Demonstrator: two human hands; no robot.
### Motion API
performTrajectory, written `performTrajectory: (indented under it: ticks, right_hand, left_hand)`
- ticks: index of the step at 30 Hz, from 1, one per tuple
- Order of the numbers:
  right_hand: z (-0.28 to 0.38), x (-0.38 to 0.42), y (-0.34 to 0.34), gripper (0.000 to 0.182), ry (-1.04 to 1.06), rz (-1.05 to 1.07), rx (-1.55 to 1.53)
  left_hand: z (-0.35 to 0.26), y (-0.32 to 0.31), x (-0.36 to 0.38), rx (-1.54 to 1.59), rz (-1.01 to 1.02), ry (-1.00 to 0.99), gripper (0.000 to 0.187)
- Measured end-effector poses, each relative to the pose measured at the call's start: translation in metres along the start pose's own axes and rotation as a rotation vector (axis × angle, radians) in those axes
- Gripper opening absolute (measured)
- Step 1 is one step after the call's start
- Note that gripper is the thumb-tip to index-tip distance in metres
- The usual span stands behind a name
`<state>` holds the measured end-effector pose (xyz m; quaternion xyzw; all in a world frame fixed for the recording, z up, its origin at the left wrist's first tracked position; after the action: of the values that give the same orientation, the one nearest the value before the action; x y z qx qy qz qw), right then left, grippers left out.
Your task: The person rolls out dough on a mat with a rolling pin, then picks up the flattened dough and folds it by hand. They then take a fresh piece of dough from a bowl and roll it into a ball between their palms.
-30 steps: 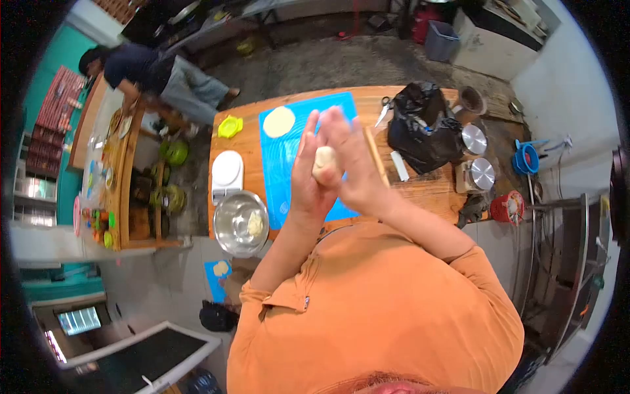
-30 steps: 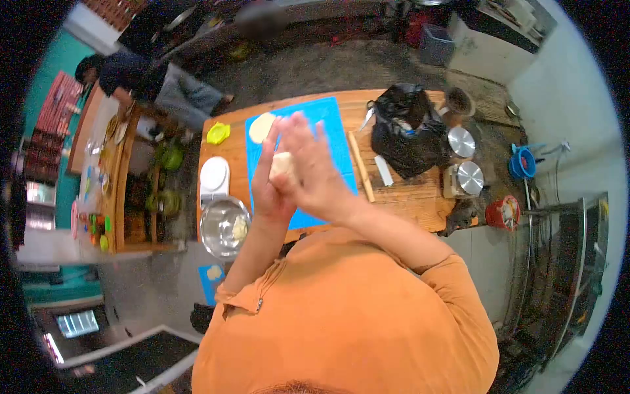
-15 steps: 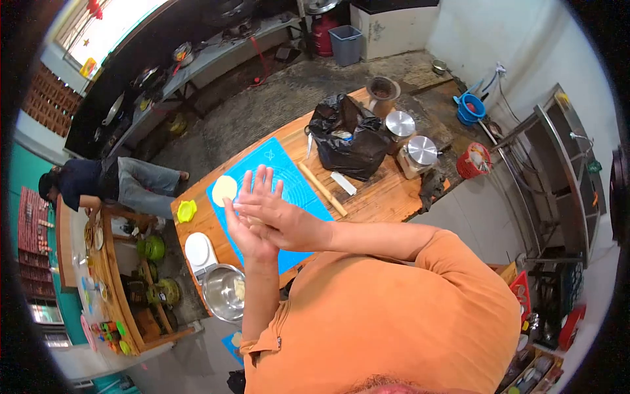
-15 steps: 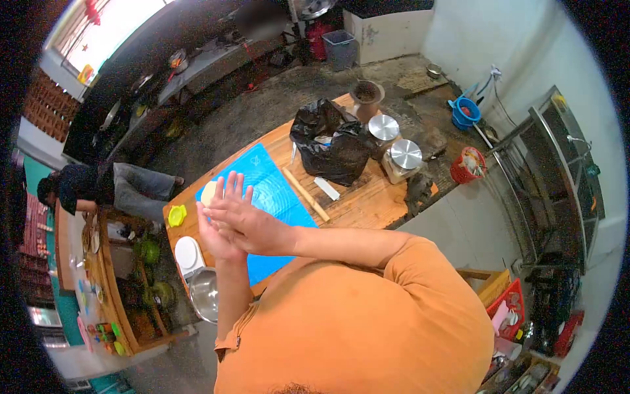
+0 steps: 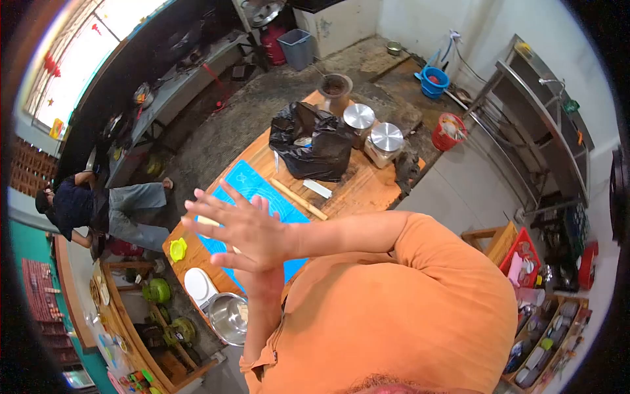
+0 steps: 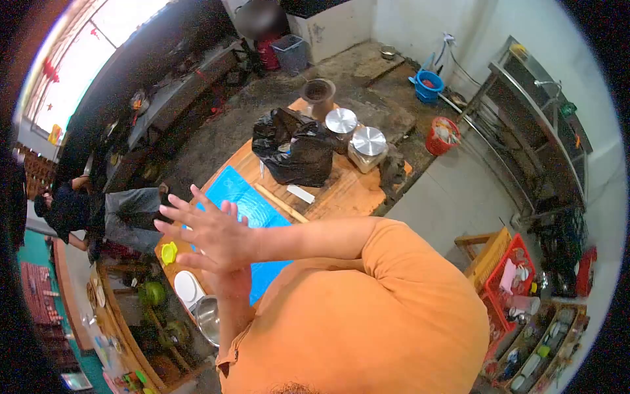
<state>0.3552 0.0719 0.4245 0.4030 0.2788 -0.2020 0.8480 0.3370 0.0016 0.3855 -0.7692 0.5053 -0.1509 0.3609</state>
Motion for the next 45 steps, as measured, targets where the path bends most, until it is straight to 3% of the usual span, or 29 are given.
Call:
performTrajectory:
  ticks: [3, 6, 10, 12, 16, 18, 22, 24, 27, 34, 38, 40, 42, 43, 44, 45]
  right_hand:
    - [-0.008, -0.001, -0.001, 0.070, -0.098, 0.019, -0.131]
    - [0.004, 0.008, -0.010, 0.069, 0.155, 0.026, -0.029]
    - [0.007, 0.010, -0.006, 0.070, 0.135, 0.018, 0.042]
    - [0.003, 0.010, -0.003, 0.071, -0.005, 0.104, -0.188]
    - [0.015, 0.023, 0.009, 0.071, -0.155, 0.224, -0.120]
    - [0.012, 0.031, 0.001, 0.069, -0.117, -0.018, -0.505]
    - [0.009, 0.035, -0.013, 0.073, -0.017, -0.137, -0.611]
    - [0.013, 0.030, -0.009, 0.077, -0.015, -0.135, -0.182]
    - [0.017, 0.021, 0.007, 0.080, 0.045, -0.017, 0.029]
    - [0.019, 0.032, -0.007, 0.088, -0.036, 0.066, 0.015]
    - [0.009, 0.031, -0.013, 0.087, -0.017, -0.020, 0.156]
    - [-0.005, 0.035, -0.024, 0.078, -0.092, -0.235, 0.217]
    - [-0.036, 0.041, -0.042, 0.069, -0.206, -0.114, -0.034]
    - [-0.053, 0.042, -0.036, 0.063, -0.322, -0.076, -0.337]
    - [-0.059, 0.039, -0.025, 0.058, -0.440, -0.038, -0.633]
    - [-0.047, 0.024, -0.001, 0.058, -0.716, -0.058, -0.862]
  left_hand:
    - [-0.010, 0.000, -0.004, 0.001, -0.005, -0.009, 0.086]
    - [-0.017, 0.015, -0.021, 0.085, 0.028, -0.087, 0.086]
    - [-0.008, 0.021, -0.017, 0.085, 0.024, -0.102, 0.087]
    - [-0.005, 0.021, -0.014, 0.087, 0.022, -0.104, 0.087]
    - [-0.002, 0.022, -0.013, 0.100, 0.022, -0.109, 0.088]
    - [0.000, 0.022, -0.011, 0.097, 0.024, -0.114, 0.089]
    - [0.001, 0.022, -0.006, 0.093, 0.025, -0.123, 0.090]
    - [0.003, 0.022, -0.005, 0.100, 0.033, -0.127, 0.090]
    - [0.011, 0.020, -0.004, 0.113, 0.060, -0.154, 0.091]
    - [0.028, 0.019, 0.001, 0.156, 0.078, -0.220, 0.092]
    - [0.031, 0.016, 0.003, 0.128, 0.362, -0.322, 0.089]
    - [0.029, 0.024, -0.002, 0.456, 0.010, 0.031, 0.088]
    - [0.024, 0.021, -0.003, 0.253, -0.023, 0.158, 0.091]
    - [0.023, 0.033, -0.003, 0.247, -0.056, 0.137, 0.091]
    - [0.028, 0.044, -0.001, 0.422, -0.039, 0.208, 0.093]
    - [0.030, 0.049, 0.001, 0.597, -0.008, 0.278, 0.096]
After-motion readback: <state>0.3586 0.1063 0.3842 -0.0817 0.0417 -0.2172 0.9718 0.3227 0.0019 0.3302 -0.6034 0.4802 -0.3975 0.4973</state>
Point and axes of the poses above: each hand's wrist, its own x-axis away from the middle knuckle, its own y-axis out of the back of the hand, z = x × y, the point moved 4 cm from there along -x, towards the middle knuckle, and after that the axes turned 7 degrees about z, right-handed, at the moved point
